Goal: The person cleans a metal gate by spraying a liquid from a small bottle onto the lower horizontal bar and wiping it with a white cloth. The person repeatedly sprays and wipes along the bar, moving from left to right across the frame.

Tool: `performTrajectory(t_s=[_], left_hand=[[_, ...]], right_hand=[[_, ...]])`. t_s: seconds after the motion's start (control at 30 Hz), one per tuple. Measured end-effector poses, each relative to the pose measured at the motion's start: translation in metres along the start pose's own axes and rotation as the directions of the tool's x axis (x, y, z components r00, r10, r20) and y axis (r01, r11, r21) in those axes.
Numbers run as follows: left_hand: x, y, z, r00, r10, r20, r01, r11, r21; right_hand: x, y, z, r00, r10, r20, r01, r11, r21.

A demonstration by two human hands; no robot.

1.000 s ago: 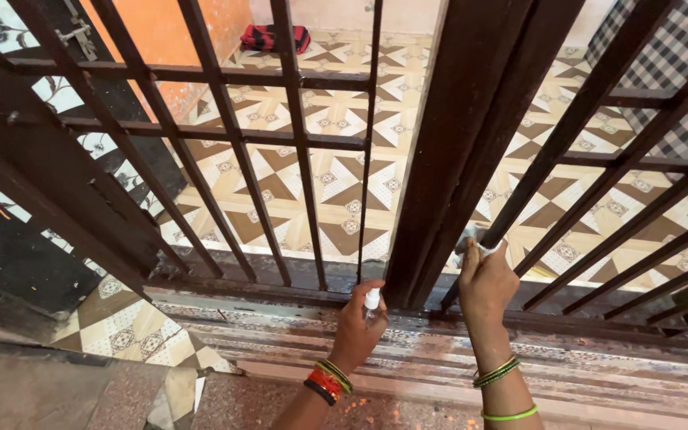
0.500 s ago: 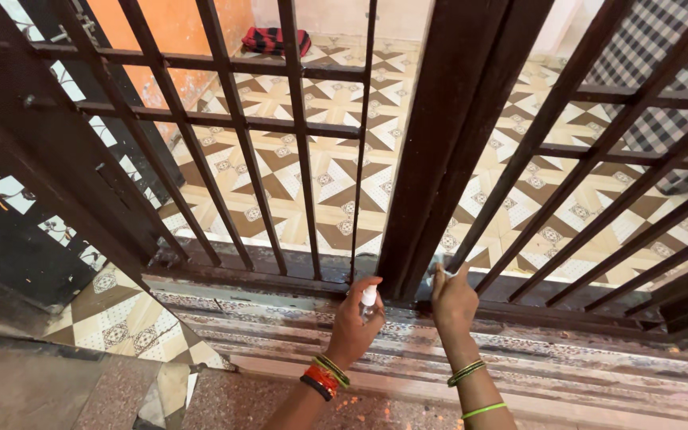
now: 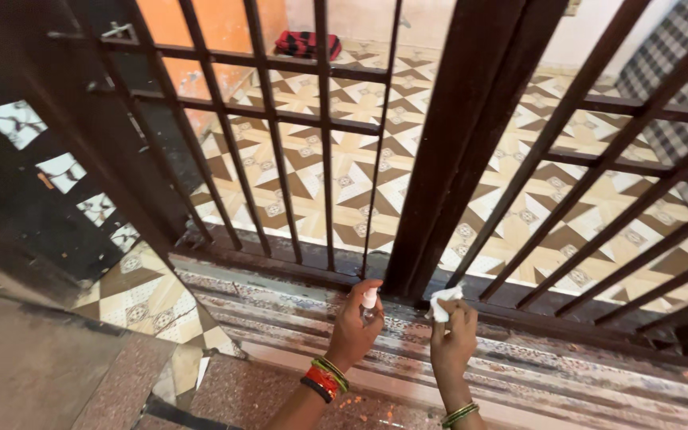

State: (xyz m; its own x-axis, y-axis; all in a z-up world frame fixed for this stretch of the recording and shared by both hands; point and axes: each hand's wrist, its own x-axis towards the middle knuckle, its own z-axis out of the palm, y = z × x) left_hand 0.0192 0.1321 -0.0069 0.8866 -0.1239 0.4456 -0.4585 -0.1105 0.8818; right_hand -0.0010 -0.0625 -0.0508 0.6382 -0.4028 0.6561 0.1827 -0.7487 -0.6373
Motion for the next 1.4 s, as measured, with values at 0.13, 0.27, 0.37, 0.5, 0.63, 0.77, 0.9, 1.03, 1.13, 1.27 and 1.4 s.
performTrajectory(t_s=[0.13, 0.27, 0.37, 0.5, 0.63, 0.77, 0.9, 1.03, 1.13, 1.27, 1.4], left_hand=[[-0.003, 0.001, -0.008, 1.000, 0.023, -0.019, -0.022, 1.000, 0.012], [-0.009, 0.005, -0.011, 0.998, -0.058, -0.034, 0.059, 0.998, 0.003], [-0.013, 0.005, -0.009, 0.998, 0.028, -0.050, -0.026, 0.999, 0.042], [-0.017, 0.003, -0.006, 0.998, -0.033, -0.057, 0.036, 0.998, 0.047], [-0.018, 0.000, 0.004, 0.998, -0.012, -0.069, 0.016, 0.998, 0.067], [-0.019, 0.001, 0.013, 0.994, -0.104, -0.025, 0.105, 0.994, 0.034], [-0.026, 0.004, 0.017, 0.985, -0.165, -0.044, 0.166, 0.986, 0.007], [-0.031, 0.004, 0.016, 0.984, -0.134, -0.118, 0.142, 0.988, 0.067], [-0.032, 0.003, 0.014, 0.990, -0.048, -0.135, 0.056, 0.997, 0.053], [-0.032, 0.003, 0.001, 0.988, -0.080, -0.130, 0.088, 0.994, 0.061], [-0.029, 0.003, -0.016, 0.984, -0.091, -0.154, 0.109, 0.988, 0.108]], right_hand=[[-0.003, 0.006, 0.018, 0.994, 0.004, 0.112, 0.005, 0.997, -0.081], [-0.009, 0.014, 0.040, 0.991, -0.057, 0.122, 0.072, 0.990, -0.122], [-0.009, 0.016, 0.050, 0.993, 0.050, 0.107, -0.060, 0.994, 0.091], [0.024, -0.026, 0.026, 0.920, 0.334, 0.206, -0.388, 0.851, 0.353], [0.093, -0.089, -0.013, 0.999, 0.037, -0.006, -0.022, 0.696, 0.718], [0.135, -0.118, -0.034, 0.970, -0.203, -0.135, 0.243, 0.816, 0.524], [0.133, -0.098, -0.016, 0.962, -0.263, -0.079, 0.274, 0.942, 0.194], [0.082, -0.055, 0.014, 0.928, -0.372, 0.030, 0.370, 0.927, 0.066], [0.040, -0.025, 0.027, 0.881, -0.433, 0.190, 0.429, 0.901, 0.062], [-0.001, 0.003, 0.038, 0.850, -0.368, 0.376, 0.406, 0.914, -0.024], [0.002, -0.007, 0.042, 0.901, -0.298, 0.314, 0.323, 0.946, -0.032]])
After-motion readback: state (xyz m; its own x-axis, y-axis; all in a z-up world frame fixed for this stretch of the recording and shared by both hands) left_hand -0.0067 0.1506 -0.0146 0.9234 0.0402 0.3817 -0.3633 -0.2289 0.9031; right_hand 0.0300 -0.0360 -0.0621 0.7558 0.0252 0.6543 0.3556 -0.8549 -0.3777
